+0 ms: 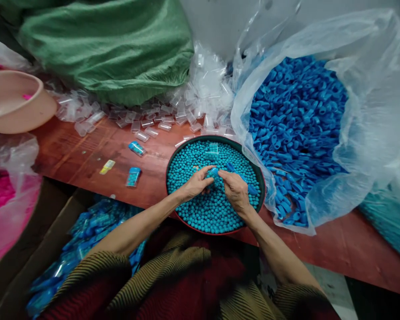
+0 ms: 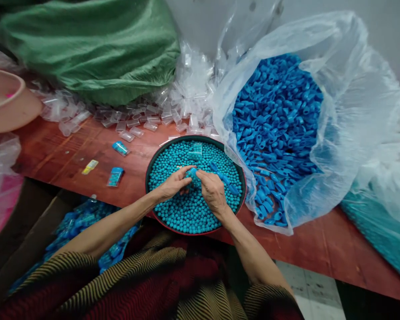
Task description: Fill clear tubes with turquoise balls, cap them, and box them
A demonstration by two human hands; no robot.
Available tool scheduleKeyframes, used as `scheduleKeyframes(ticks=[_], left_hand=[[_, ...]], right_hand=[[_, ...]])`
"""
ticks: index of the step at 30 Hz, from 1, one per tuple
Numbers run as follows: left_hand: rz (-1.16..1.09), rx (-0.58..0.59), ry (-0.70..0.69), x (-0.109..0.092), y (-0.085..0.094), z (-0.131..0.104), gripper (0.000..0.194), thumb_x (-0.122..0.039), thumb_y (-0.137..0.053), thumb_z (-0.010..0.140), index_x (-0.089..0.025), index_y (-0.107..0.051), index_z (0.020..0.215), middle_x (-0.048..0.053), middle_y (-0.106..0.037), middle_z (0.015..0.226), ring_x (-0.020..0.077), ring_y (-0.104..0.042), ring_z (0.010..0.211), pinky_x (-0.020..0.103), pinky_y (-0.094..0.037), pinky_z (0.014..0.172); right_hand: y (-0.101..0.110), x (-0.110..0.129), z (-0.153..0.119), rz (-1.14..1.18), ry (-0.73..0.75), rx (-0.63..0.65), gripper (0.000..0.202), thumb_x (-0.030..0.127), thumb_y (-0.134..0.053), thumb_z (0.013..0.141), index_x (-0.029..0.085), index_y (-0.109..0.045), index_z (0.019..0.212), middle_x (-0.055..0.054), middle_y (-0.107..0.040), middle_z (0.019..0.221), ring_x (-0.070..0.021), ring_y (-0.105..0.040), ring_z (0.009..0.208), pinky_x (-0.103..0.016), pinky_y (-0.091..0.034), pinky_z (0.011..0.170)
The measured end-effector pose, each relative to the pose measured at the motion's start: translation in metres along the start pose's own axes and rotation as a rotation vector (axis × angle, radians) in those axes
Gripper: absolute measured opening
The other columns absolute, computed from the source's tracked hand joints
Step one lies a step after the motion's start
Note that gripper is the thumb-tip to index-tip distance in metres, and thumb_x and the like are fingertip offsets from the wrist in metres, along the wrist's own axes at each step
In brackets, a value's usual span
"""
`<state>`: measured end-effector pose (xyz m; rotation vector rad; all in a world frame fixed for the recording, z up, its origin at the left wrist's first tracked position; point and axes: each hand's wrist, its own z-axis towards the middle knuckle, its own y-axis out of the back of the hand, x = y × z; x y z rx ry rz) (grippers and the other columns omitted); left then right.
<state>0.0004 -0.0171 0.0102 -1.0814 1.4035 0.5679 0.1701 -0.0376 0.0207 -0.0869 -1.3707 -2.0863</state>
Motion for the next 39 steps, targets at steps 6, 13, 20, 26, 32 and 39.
scheduleKeyframes(ticks=[6,13,20,26,32,39], left_hand=[[-0.073,0.055,0.017,0.000,0.001,-0.002,0.060,-0.033,-0.059,0.078,-0.019,-0.037,0.133,-0.007,-0.047,0.063,0.0047,-0.046,0.042,0.015,-0.031,0.036],[-0.157,-0.108,0.055,-0.006,-0.010,-0.009,0.042,-0.030,-0.064,0.073,-0.020,-0.052,0.112,-0.006,-0.045,0.068,0.0017,-0.039,0.045,0.013,-0.032,0.038],[-0.063,-0.053,0.009,-0.004,-0.001,-0.011,0.049,-0.039,-0.060,0.075,-0.020,-0.045,0.117,-0.007,-0.050,0.062,0.0045,-0.047,0.038,0.015,-0.033,0.035],[0.071,0.032,0.016,-0.003,0.006,-0.014,0.041,-0.032,-0.053,0.079,-0.019,-0.039,0.114,-0.006,-0.051,0.064,0.0078,-0.053,0.042,0.016,-0.036,0.037],[0.156,0.033,-0.058,-0.001,-0.003,-0.015,0.038,-0.027,-0.053,0.080,-0.021,-0.041,0.116,-0.006,-0.047,0.069,0.0038,-0.047,0.042,0.016,-0.036,0.040],[0.089,0.012,-0.058,-0.002,0.002,-0.016,0.038,-0.031,-0.052,0.080,-0.021,-0.039,0.115,-0.004,-0.051,0.071,0.0058,-0.047,0.045,0.017,-0.036,0.041]], right_hand=[[-0.001,0.006,-0.001,0.015,-0.035,-0.041,0.030,0.022,-0.040,0.091,0.022,-0.069,0.100,-0.006,-0.073,0.096,-0.0193,-0.067,0.086,-0.035,-0.052,0.076],[0.000,0.010,-0.009,0.024,0.115,-0.017,0.031,0.019,-0.040,0.090,0.021,-0.070,0.099,-0.010,-0.072,0.102,-0.0210,-0.067,0.091,-0.038,-0.051,0.078],[0.004,0.007,-0.003,0.482,-0.264,0.026,0.025,0.028,-0.059,0.080,0.025,-0.064,0.105,-0.004,-0.070,0.101,-0.0187,-0.066,0.092,-0.037,-0.053,0.084],[0.005,0.008,0.014,0.913,-0.719,0.091,0.038,0.036,-0.074,0.062,0.018,-0.060,0.093,0.000,-0.065,0.078,-0.0130,-0.062,0.059,-0.029,-0.056,0.056],[0.000,0.019,0.020,0.973,-0.801,-0.077,0.072,0.035,-0.076,0.062,0.022,-0.044,0.125,-0.005,-0.066,0.104,-0.0164,-0.067,0.079,-0.029,-0.057,0.062],[0.005,0.015,0.011,1.052,-0.711,0.054,0.051,0.042,-0.065,0.074,0.021,-0.053,0.119,-0.004,-0.070,0.092,-0.0178,-0.068,0.077,-0.035,-0.059,0.063]])
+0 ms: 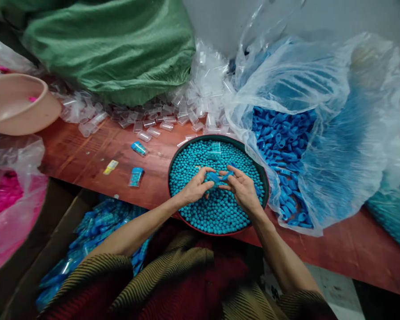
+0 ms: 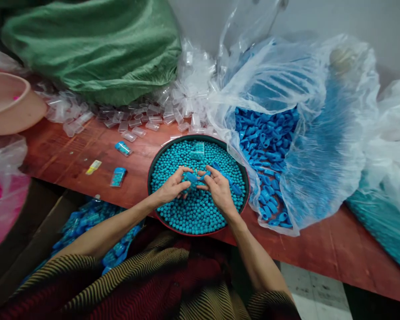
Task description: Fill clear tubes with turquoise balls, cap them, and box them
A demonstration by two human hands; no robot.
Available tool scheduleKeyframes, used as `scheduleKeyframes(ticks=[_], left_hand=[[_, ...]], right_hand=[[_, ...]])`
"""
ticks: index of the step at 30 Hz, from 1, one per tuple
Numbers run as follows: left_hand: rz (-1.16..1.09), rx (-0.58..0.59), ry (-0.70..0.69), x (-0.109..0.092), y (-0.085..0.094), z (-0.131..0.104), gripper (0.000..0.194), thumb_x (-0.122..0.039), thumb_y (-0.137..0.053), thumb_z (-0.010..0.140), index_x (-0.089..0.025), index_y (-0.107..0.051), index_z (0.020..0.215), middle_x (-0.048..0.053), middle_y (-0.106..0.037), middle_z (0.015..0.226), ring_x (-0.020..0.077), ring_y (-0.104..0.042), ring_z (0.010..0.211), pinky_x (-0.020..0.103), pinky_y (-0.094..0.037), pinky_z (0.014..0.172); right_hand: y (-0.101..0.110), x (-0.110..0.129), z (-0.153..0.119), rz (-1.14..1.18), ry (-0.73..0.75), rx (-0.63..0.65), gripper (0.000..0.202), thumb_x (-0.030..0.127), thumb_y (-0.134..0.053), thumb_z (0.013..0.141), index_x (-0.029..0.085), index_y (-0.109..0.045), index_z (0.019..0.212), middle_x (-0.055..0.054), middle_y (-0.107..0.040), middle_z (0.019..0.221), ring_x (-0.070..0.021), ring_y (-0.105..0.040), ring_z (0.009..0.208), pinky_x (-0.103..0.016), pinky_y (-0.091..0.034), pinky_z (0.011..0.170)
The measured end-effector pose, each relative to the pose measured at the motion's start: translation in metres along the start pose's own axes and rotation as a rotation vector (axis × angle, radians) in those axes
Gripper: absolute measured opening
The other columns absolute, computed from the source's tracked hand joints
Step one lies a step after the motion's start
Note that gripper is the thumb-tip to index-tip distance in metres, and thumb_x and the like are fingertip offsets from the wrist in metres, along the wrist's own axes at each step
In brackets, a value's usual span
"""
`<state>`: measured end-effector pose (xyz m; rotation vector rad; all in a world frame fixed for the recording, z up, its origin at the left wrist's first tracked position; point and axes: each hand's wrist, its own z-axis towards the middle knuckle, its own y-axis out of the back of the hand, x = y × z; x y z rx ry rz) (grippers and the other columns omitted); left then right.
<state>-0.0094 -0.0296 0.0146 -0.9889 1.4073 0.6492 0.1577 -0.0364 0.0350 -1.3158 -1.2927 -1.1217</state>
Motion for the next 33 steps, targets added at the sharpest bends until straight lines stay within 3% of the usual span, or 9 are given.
scheduleKeyframes(ticks=[3,7,9,12,19,24,28,31,33], left_hand=[[0.092,0.009,-0.002,0.003,-0.005,-0.002,0.038,-0.028,-0.051,0.081,-0.021,-0.039,0.117,-0.002,-0.052,0.079,0.0054,-0.045,0.047,0.019,-0.039,0.045],[0.082,-0.068,0.001,0.002,-0.011,-0.005,0.052,-0.026,-0.050,0.082,-0.023,-0.031,0.130,-0.002,-0.052,0.082,0.0056,-0.040,0.048,0.021,-0.038,0.047],[0.068,-0.084,-0.051,0.000,-0.012,-0.005,0.053,-0.025,-0.051,0.080,-0.023,-0.035,0.131,-0.002,-0.051,0.081,0.0064,-0.039,0.051,0.021,-0.038,0.051],[0.065,-0.119,-0.085,-0.003,-0.012,-0.003,0.044,-0.023,-0.050,0.080,-0.019,-0.043,0.123,-0.002,-0.050,0.076,0.0079,-0.040,0.057,0.021,-0.038,0.057],[0.051,-0.118,-0.036,-0.001,-0.015,-0.001,0.028,-0.023,-0.050,0.079,-0.016,-0.049,0.107,-0.005,-0.044,0.066,0.0079,-0.039,0.057,0.020,-0.032,0.055],[0.110,-0.206,-0.020,0.001,-0.020,-0.006,0.019,-0.021,-0.049,0.079,-0.016,-0.049,0.098,-0.007,-0.041,0.061,0.0076,-0.037,0.054,0.020,-0.032,0.054],[0.295,-0.270,-0.087,0.002,-0.021,-0.007,0.017,-0.020,-0.047,0.081,-0.017,-0.049,0.097,-0.005,-0.046,0.066,0.0091,-0.042,0.057,0.022,-0.035,0.059],[0.307,-0.254,-0.121,-0.001,-0.004,-0.008,0.023,-0.025,-0.046,0.083,-0.016,-0.048,0.105,-0.002,-0.052,0.074,0.0103,-0.047,0.063,0.023,-0.039,0.064],[0.314,-0.257,-0.135,-0.004,0.020,-0.015,0.029,-0.029,-0.047,0.082,-0.016,-0.048,0.109,-0.001,-0.055,0.080,0.0112,-0.050,0.068,0.024,-0.041,0.065]], right_hand=[[0.001,0.002,0.001,-0.199,0.069,0.038,0.046,0.040,-0.061,0.078,0.020,-0.056,0.119,-0.005,-0.071,0.089,-0.0193,-0.068,0.076,-0.037,-0.059,0.065],[0.000,0.007,-0.005,-0.654,0.333,0.112,0.030,0.033,-0.048,0.087,0.022,-0.062,0.111,-0.008,-0.069,0.104,-0.0231,-0.065,0.093,-0.042,-0.054,0.083],[-0.002,0.004,-0.011,-0.818,0.460,0.186,0.043,0.036,-0.054,0.084,0.020,-0.052,0.124,-0.013,-0.061,0.118,-0.0267,-0.060,0.106,-0.045,-0.050,0.090],[-0.007,-0.006,-0.018,-0.944,0.555,0.227,0.082,0.042,-0.068,0.072,0.015,-0.030,0.139,-0.020,-0.050,0.127,-0.0329,-0.052,0.115,-0.048,-0.050,0.088],[-0.022,-0.020,-0.024,-1.087,0.559,0.033,0.075,0.041,-0.065,0.070,0.014,-0.034,0.132,-0.015,-0.056,0.105,-0.0287,-0.062,0.086,-0.039,-0.053,0.063],[-0.026,-0.027,-0.026,-1.151,0.527,0.052,0.067,0.044,-0.061,0.071,0.010,-0.039,0.125,-0.013,-0.056,0.096,-0.0264,-0.061,0.076,-0.037,-0.050,0.056],[-0.031,-0.021,-0.026,-1.192,0.433,0.126,0.067,0.043,-0.059,0.075,0.008,-0.037,0.128,-0.016,-0.056,0.103,-0.0271,-0.062,0.081,-0.036,-0.050,0.057],[-0.029,-0.005,-0.020,-1.233,0.447,0.269,0.069,0.043,-0.056,0.080,0.014,-0.030,0.136,-0.018,-0.053,0.120,-0.0280,-0.061,0.095,-0.036,-0.051,0.064],[-0.021,0.005,-0.011,-1.287,0.480,0.260,0.068,0.044,-0.054,0.083,0.015,-0.029,0.138,-0.017,-0.054,0.122,-0.0284,-0.058,0.101,-0.038,-0.050,0.073]])
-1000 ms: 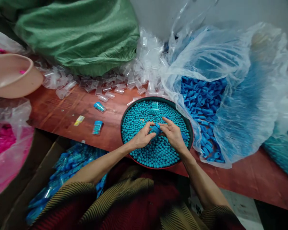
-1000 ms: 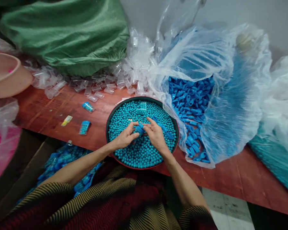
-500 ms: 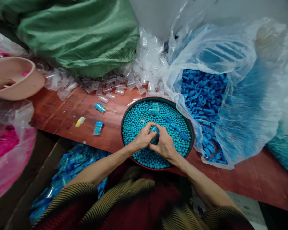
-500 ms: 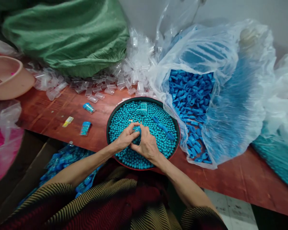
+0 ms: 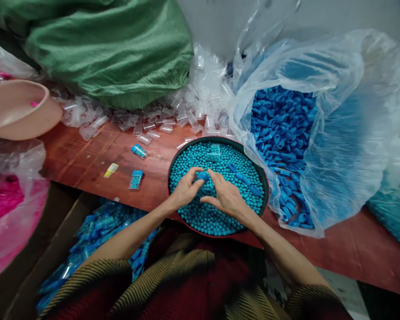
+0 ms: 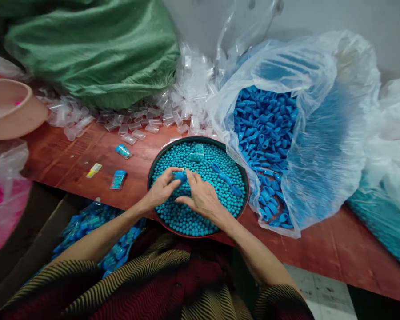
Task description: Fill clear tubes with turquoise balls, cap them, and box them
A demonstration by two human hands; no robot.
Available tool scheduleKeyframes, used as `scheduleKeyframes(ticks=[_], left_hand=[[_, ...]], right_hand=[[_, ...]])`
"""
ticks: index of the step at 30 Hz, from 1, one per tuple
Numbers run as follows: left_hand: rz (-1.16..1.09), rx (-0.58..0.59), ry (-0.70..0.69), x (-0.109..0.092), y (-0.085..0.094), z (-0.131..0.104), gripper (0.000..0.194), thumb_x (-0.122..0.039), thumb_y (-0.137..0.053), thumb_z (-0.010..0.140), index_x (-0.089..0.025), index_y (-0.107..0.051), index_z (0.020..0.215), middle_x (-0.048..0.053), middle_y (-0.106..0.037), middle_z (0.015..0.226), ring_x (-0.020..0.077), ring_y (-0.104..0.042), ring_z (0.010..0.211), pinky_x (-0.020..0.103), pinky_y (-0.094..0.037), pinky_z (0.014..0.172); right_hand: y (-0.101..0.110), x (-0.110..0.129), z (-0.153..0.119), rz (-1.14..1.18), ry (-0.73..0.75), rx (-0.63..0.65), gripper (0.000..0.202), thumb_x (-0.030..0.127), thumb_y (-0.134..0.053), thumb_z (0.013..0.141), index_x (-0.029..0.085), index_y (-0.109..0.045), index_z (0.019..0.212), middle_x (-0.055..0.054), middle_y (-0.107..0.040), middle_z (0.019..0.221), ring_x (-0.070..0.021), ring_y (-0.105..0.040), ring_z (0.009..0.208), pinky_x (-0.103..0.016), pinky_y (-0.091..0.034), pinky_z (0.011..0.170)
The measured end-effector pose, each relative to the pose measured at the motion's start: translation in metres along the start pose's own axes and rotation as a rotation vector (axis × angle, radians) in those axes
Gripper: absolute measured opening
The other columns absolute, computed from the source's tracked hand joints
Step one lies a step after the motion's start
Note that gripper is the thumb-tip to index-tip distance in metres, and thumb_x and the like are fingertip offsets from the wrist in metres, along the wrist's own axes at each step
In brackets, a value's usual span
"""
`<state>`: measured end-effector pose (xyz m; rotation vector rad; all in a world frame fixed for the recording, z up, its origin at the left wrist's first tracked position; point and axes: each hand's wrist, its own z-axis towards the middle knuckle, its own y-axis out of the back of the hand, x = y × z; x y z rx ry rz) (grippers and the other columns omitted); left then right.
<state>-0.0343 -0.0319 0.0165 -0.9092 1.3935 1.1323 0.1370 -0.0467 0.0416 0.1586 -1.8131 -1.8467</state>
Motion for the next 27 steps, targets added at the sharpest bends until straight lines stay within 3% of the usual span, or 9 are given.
scheduleKeyframes(ticks=[3,5,8,11,15,18,23,27], left_hand=[[0.155,-0.128,0.020,0.009,0.050,-0.006,0.036,-0.032,-0.046,0.082,-0.016,-0.047,0.115,0.002,-0.058,0.085,0.0140,-0.054,0.073,0.026,-0.043,0.067],[0.385,-0.255,0.079,0.015,0.078,-0.012,0.038,-0.032,-0.045,0.082,-0.016,-0.050,0.116,0.005,-0.061,0.091,0.0185,-0.057,0.081,0.031,-0.045,0.073],[0.811,-0.437,0.125,0.017,0.093,-0.013,0.041,-0.027,-0.045,0.081,-0.014,-0.052,0.120,0.012,-0.060,0.107,0.0273,-0.055,0.099,0.040,-0.043,0.085],[0.994,-0.403,-0.006,0.010,0.070,0.005,0.039,-0.024,-0.043,0.085,-0.013,-0.053,0.120,0.014,-0.058,0.114,0.0280,-0.051,0.106,0.041,-0.040,0.092],[1.024,-0.171,-0.157,-0.005,0.018,0.057,0.036,-0.027,-0.046,0.087,-0.017,-0.052,0.121,0.011,-0.057,0.112,0.0254,-0.051,0.105,0.037,-0.041,0.090],[1.023,-0.015,-0.129,-0.006,-0.011,0.092,0.037,-0.029,-0.051,0.086,-0.017,-0.051,0.120,0.011,-0.056,0.113,0.0253,-0.052,0.105,0.035,-0.042,0.088],[0.855,0.158,-0.003,0.006,-0.030,0.116,0.030,-0.024,-0.049,0.086,-0.017,-0.050,0.116,0.012,-0.059,0.111,0.0250,-0.056,0.105,0.036,-0.042,0.089],[0.771,0.213,0.039,0.011,-0.033,0.123,0.018,-0.023,-0.051,0.084,-0.015,-0.056,0.100,0.011,-0.064,0.097,0.0243,-0.059,0.099,0.034,-0.043,0.086]], right_hand=[[0.011,-0.028,0.011,-0.200,-0.185,-0.097,0.058,0.041,-0.049,0.087,0.008,-0.037,0.134,-0.018,-0.062,0.106,-0.0291,-0.058,0.095,-0.039,-0.045,0.078],[0.012,-0.049,0.017,-0.359,-0.316,-0.114,0.054,0.038,-0.049,0.088,0.004,-0.042,0.130,-0.020,-0.062,0.101,-0.0305,-0.057,0.093,-0.039,-0.042,0.076],[0.008,-0.071,0.024,-0.495,-0.403,-0.025,0.042,0.038,-0.050,0.087,0.006,-0.054,0.113,-0.019,-0.062,0.098,-0.0302,-0.055,0.092,-0.036,-0.038,0.071],[0.003,-0.077,0.028,-0.527,-0.412,0.075,0.029,0.037,-0.047,0.089,0.012,-0.060,0.095,-0.016,-0.063,0.096,-0.0277,-0.055,0.092,-0.033,-0.036,0.070],[0.004,-0.076,0.032,-0.545,-0.449,0.104,0.026,0.031,-0.044,0.090,0.011,-0.056,0.098,-0.015,-0.064,0.094,-0.0256,-0.058,0.088,-0.031,-0.035,0.067],[0.008,-0.078,0.040,-0.581,-0.471,0.074,0.024,0.024,-0.038,0.091,0.010,-0.054,0.101,-0.017,-0.063,0.091,-0.0258,-0.059,0.084,-0.032,-0.036,0.066],[-0.001,-0.081,0.057,-0.584,-0.416,0.079,0.030,0.013,-0.027,0.090,0.010,-0.056,0.099,-0.019,-0.061,0.096,-0.0276,-0.058,0.092,-0.033,-0.039,0.070],[-0.008,-0.079,0.064,-0.387,-0.378,0.131,0.029,0.017,-0.034,0.090,0.014,-0.055,0.110,-0.015,-0.064,0.103,-0.0240,-0.061,0.091,-0.031,-0.044,0.072]])
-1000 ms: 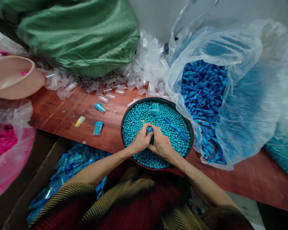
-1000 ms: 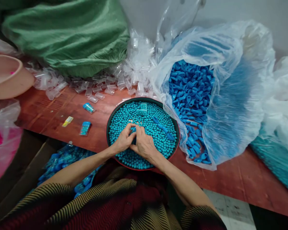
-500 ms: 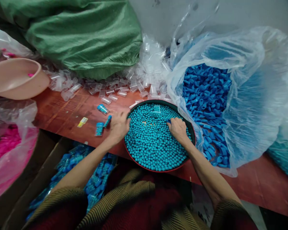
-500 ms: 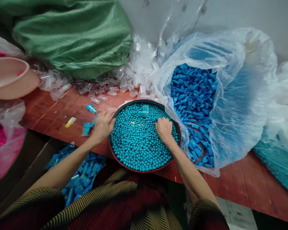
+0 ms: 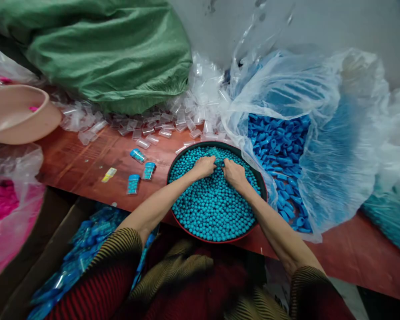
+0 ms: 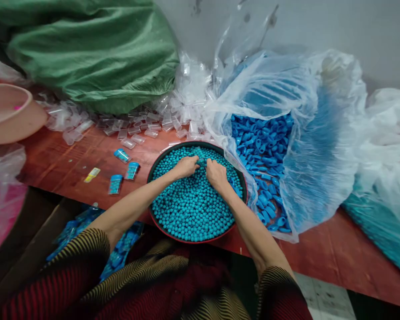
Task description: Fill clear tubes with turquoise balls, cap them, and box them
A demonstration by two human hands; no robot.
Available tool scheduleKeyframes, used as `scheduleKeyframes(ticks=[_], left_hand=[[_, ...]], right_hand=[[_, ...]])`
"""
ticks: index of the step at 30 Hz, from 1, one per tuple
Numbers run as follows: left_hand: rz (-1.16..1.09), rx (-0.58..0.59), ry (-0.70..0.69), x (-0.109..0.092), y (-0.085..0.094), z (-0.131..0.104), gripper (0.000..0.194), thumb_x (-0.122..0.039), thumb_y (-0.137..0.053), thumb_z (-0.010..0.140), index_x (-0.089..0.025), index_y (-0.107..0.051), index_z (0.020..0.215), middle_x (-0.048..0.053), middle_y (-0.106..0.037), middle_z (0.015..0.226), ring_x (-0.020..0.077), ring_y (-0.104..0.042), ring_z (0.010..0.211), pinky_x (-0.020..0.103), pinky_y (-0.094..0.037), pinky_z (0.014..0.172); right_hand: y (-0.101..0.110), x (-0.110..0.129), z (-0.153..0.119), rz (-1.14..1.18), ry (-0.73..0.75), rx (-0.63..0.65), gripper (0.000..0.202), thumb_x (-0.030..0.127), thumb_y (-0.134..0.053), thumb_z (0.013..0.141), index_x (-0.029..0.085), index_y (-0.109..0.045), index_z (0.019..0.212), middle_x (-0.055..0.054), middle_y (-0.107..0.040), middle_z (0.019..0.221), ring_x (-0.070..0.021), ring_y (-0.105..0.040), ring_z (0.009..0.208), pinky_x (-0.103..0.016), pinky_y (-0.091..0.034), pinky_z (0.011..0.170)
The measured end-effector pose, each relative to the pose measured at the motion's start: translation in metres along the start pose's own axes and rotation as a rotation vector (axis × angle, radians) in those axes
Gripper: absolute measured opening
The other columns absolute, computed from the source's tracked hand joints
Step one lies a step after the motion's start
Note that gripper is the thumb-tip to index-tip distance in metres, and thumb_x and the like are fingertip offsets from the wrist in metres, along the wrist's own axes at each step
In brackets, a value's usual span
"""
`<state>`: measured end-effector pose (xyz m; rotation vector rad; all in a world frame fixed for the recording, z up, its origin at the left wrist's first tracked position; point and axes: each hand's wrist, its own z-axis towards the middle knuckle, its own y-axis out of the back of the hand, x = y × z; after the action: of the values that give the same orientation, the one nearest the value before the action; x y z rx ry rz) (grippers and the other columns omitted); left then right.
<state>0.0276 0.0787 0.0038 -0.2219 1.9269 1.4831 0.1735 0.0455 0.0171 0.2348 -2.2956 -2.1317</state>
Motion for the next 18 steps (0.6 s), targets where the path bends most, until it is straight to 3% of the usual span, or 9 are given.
scheduleKeyframes(ticks=[4,7,11,15,18], left_hand=[[-0.179,0.091,-0.031,0.001,0.004,0.003,0.007,-0.022,-0.055,0.079,-0.015,-0.056,0.080,0.003,-0.061,0.075,0.0184,-0.060,0.078,0.027,-0.046,0.072],[-0.358,0.168,-0.062,0.001,0.007,-0.004,0.014,-0.026,-0.048,0.082,-0.015,-0.052,0.075,-0.003,-0.051,0.061,0.0110,-0.051,0.057,0.021,-0.043,0.056],[-0.609,0.211,-0.093,0.000,0.008,-0.021,0.018,-0.032,-0.047,0.080,-0.015,-0.048,0.074,-0.005,-0.046,0.061,0.0075,-0.044,0.052,0.019,-0.035,0.050],[-0.940,0.172,-0.086,-0.003,0.009,-0.038,0.020,-0.031,-0.058,0.072,-0.014,-0.048,0.072,-0.005,-0.048,0.064,0.0064,-0.043,0.058,0.018,-0.033,0.055],[-1.014,0.194,-0.015,-0.006,0.010,-0.050,0.018,-0.027,-0.056,0.075,-0.013,-0.051,0.086,-0.002,-0.056,0.069,0.0072,-0.049,0.058,0.019,-0.034,0.053]], right_hand=[[0.002,-0.007,-0.001,0.299,0.024,-0.029,0.034,0.023,-0.042,0.089,0.014,-0.054,0.119,-0.013,-0.065,0.113,-0.0228,-0.059,0.104,-0.032,-0.045,0.087],[0.005,-0.016,-0.005,0.559,0.079,-0.090,0.037,0.024,-0.040,0.088,0.014,-0.056,0.120,-0.012,-0.064,0.118,-0.0217,-0.058,0.109,-0.037,-0.043,0.095],[0.008,-0.021,-0.013,0.833,0.120,-0.127,0.036,0.026,-0.040,0.087,0.017,-0.061,0.114,-0.008,-0.069,0.105,-0.0205,-0.062,0.099,-0.039,-0.046,0.091],[0.014,-0.016,-0.026,0.825,0.103,-0.257,0.032,0.030,-0.048,0.084,0.016,-0.063,0.108,-0.009,-0.069,0.102,-0.0215,-0.062,0.097,-0.038,-0.047,0.089],[0.021,-0.006,-0.038,0.691,0.088,-0.325,0.029,0.031,-0.049,0.085,0.013,-0.063,0.102,-0.014,-0.068,0.100,-0.0235,-0.063,0.093,-0.037,-0.047,0.085]])
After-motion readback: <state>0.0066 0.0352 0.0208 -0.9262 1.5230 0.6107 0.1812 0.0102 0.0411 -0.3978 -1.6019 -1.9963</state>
